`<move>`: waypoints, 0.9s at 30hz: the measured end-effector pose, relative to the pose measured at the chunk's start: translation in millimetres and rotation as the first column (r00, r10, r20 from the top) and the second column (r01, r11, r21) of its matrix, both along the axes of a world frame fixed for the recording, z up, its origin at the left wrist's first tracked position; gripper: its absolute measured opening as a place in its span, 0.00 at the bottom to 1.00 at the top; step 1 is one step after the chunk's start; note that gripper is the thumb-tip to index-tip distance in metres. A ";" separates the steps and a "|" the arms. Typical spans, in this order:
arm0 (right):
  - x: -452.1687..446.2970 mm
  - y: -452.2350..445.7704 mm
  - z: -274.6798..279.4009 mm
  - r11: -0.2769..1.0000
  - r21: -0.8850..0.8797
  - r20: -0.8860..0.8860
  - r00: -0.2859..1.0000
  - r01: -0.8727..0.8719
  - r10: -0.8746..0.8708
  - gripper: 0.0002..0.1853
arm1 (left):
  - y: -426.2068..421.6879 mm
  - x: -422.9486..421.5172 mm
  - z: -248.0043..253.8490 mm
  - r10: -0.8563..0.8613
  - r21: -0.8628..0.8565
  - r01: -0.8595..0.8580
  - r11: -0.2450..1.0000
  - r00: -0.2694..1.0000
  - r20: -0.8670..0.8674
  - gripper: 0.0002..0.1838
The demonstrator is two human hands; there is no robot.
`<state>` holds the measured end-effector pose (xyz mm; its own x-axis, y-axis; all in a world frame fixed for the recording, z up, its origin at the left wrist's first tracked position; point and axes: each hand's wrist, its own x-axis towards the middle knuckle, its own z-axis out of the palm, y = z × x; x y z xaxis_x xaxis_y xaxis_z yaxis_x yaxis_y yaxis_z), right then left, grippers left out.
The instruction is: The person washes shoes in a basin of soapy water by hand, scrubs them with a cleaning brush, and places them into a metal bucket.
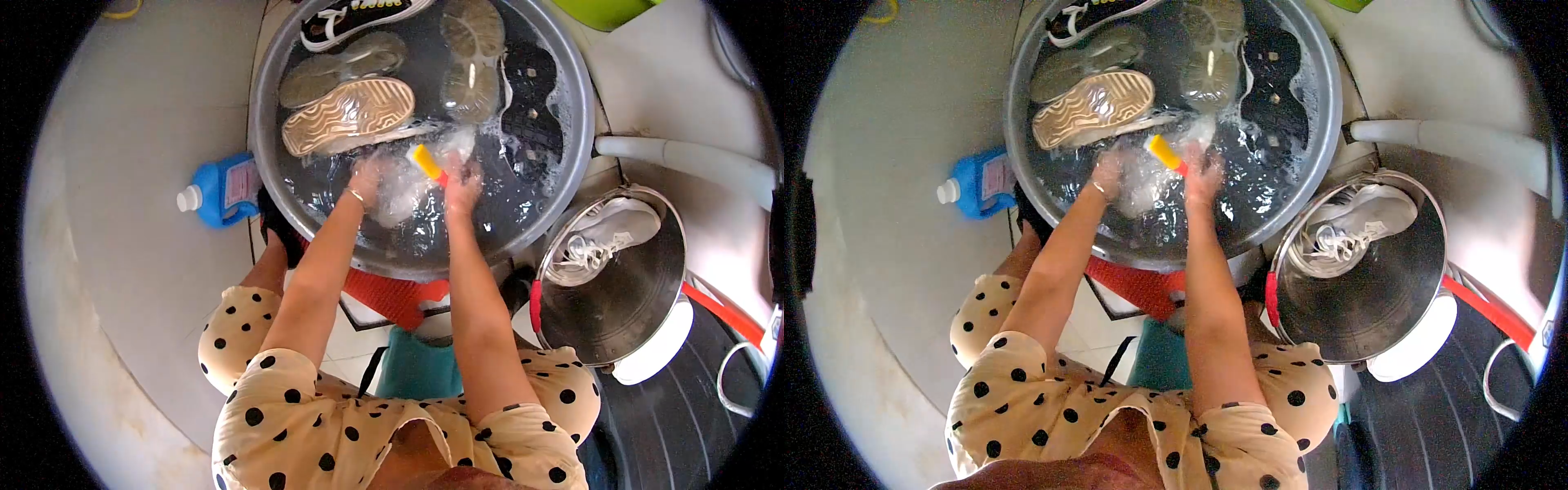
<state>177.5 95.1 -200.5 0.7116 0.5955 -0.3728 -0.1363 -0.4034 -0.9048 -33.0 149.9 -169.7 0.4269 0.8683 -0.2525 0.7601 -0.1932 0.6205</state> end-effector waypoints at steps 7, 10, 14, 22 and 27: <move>-3.2 -19.6 -3.3 0.958 -0.021 -0.859 0.485 0.287 -0.164 0.34 | -22.5 99.4 133.7 0.973 -0.726 -0.656 0.207 0.062 0.222 0.09; -2.7 -34.2 3.5 0.950 0.038 -0.798 0.581 0.309 -0.157 0.34 | -46.3 110.2 157.0 0.977 -0.830 -0.530 0.176 -0.006 0.212 0.07; 1.1 -49.1 12.1 0.980 -0.078 -0.742 0.645 0.186 -0.181 0.39 | -78.9 111.9 170.4 0.968 -0.875 -0.424 0.235 0.025 0.248 0.09; 8.5 -80.8 37.7 0.964 0.254 -0.961 0.131 0.078 0.242 0.35 | -85.6 119.2 149.2 0.866 -0.851 -0.190 0.489 0.220 0.448 0.02; 17.3 -80.5 71.1 0.988 0.101 -0.994 -0.024 0.114 0.104 0.32 | -46.9 104.7 144.2 0.901 -0.902 -0.175 0.395 0.265 0.343 0.07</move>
<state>194.9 14.6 -129.5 -0.3195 0.7042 -0.6341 -0.9414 -0.3122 0.1276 71.7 103.0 -25.4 0.2011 0.6825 -0.7027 -0.3530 0.7197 0.5979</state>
